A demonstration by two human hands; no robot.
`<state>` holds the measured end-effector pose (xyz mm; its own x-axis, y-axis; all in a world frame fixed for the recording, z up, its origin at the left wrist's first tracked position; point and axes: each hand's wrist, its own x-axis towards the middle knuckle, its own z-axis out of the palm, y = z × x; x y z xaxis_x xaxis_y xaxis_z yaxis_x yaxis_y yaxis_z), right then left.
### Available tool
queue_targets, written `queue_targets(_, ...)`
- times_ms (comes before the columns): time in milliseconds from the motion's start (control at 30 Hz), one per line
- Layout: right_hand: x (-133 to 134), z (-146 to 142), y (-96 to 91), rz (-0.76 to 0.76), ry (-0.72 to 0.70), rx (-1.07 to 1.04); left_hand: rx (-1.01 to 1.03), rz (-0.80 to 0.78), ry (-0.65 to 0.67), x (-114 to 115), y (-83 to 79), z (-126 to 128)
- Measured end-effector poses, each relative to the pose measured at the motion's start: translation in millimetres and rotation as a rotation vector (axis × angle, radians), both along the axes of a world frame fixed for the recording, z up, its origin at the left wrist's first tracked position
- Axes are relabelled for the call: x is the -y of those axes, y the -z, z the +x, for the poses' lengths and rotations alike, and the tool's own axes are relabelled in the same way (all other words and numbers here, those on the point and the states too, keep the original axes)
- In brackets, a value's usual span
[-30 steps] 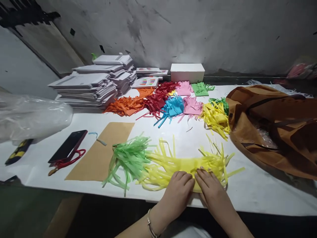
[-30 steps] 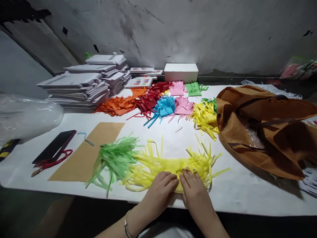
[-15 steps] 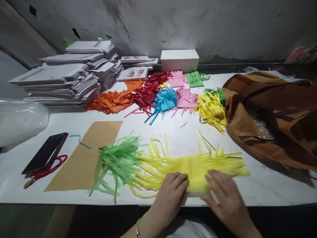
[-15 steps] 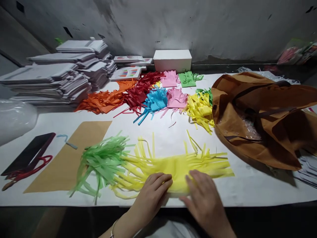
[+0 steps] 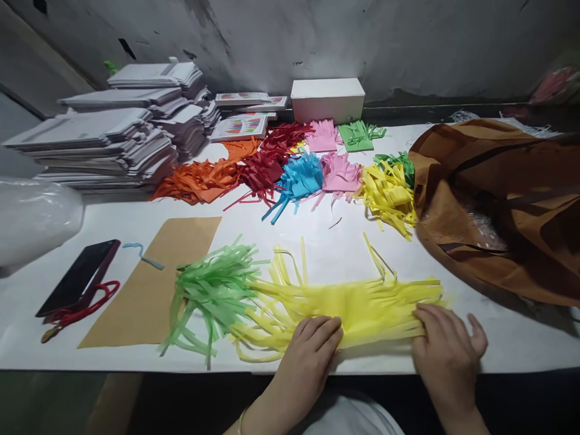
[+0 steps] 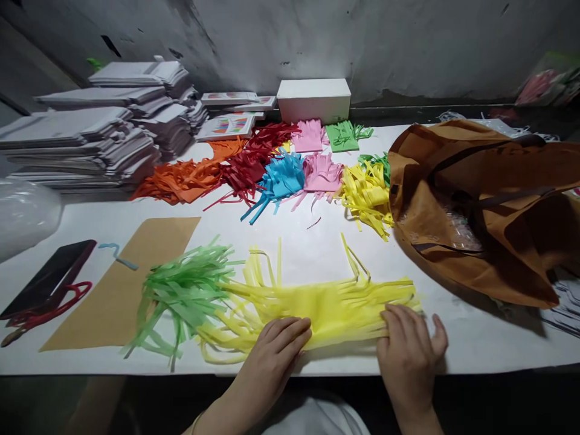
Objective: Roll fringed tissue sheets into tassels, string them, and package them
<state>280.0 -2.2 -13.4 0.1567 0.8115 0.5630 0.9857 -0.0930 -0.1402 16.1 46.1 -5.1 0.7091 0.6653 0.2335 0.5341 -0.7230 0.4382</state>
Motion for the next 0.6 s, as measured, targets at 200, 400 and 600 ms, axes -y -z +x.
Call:
queue_targets(200,21.1,91.6,-4.8,-0.021,0.414,0.033,0.002,0.008,-0.009,0.5,0.2,-0.5)
queue_targets(400,16.0,10.3,-32.4,-0.046,-0.354,-0.056,0.000,0.005,-0.030,1.8,-3.8,2.4)
queue_targets(600,-15.5,-56.0,-16.9,-0.182,-0.748,-0.194,0.013,-0.033,-0.043,0.9,-11.0,1.6)
